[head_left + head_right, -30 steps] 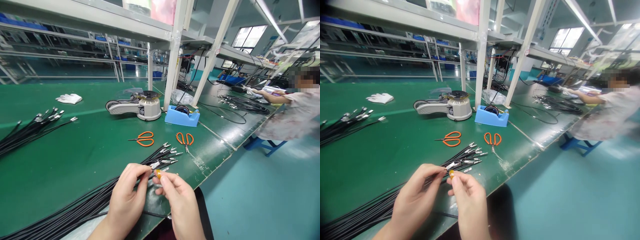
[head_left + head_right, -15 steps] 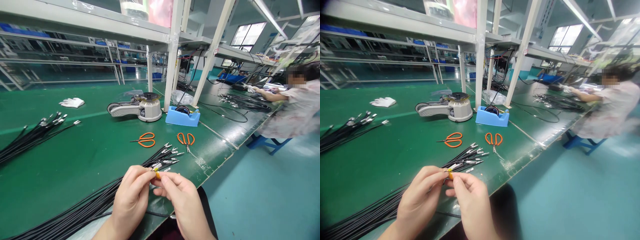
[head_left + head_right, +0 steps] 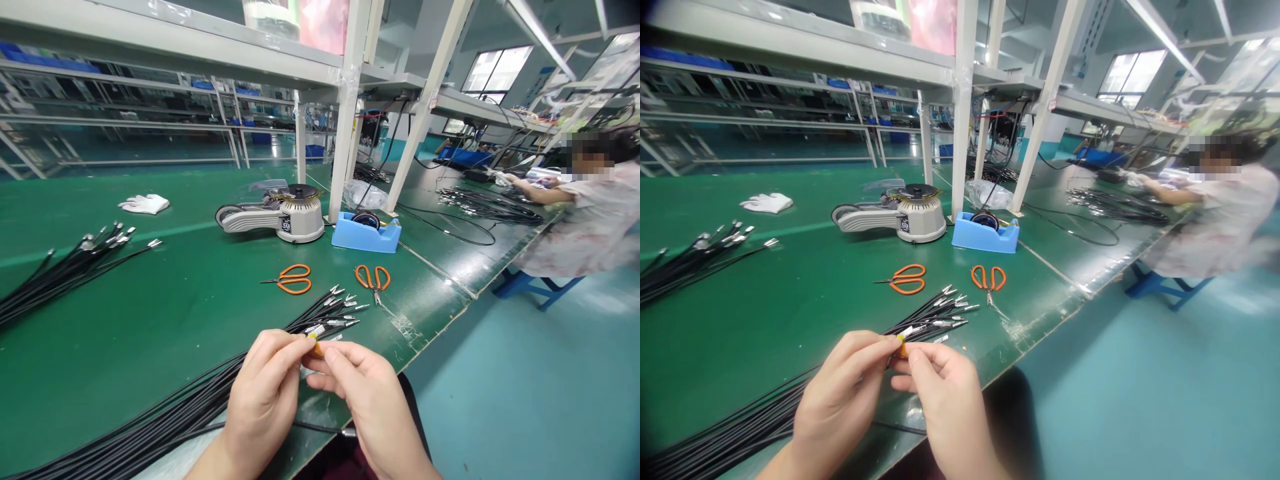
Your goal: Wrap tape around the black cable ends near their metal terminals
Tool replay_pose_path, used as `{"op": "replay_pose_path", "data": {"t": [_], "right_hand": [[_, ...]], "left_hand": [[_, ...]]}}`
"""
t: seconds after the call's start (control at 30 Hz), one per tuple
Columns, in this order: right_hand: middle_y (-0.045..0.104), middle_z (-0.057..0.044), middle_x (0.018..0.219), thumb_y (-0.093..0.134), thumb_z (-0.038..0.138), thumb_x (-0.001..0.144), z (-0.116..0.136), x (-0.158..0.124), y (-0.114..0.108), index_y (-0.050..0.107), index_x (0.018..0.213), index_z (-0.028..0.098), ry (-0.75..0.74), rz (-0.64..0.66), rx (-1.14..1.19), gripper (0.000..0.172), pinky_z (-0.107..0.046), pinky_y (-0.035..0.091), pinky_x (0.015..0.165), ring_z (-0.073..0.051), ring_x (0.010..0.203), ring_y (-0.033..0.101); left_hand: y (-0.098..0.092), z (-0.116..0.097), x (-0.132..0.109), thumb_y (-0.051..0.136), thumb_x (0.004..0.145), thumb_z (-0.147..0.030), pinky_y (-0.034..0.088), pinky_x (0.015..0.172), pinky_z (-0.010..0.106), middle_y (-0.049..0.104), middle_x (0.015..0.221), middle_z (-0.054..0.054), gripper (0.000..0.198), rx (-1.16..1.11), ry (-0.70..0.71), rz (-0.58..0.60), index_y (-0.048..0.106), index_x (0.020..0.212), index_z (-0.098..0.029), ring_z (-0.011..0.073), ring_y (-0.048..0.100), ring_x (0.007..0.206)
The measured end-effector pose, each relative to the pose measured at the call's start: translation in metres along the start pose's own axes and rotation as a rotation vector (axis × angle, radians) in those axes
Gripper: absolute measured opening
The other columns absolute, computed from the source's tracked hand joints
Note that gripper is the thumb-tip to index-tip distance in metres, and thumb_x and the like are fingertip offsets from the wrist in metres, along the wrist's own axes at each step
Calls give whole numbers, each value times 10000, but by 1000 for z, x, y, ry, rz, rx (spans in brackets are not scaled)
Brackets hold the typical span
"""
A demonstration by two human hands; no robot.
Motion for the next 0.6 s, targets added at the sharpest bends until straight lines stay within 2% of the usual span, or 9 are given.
{"op": "replay_pose_path", "data": {"t": [0.6], "right_hand": [[724, -142, 940, 700, 407, 765, 1, 1, 0, 724, 896, 91, -2, -1, -8, 344, -373, 560, 792, -259, 893, 685]], "left_hand": [[0, 2, -4, 481, 848, 21, 484, 733, 231, 599, 920, 19, 373, -12, -33, 19, 581, 1124, -210, 117, 568, 845]]}}
Point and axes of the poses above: each hand's wrist, its own x-axis towards the middle knuckle, its own y-axis out of the palm, z = x × y, the point moved 8 cm from there along x, towards the middle knuckle
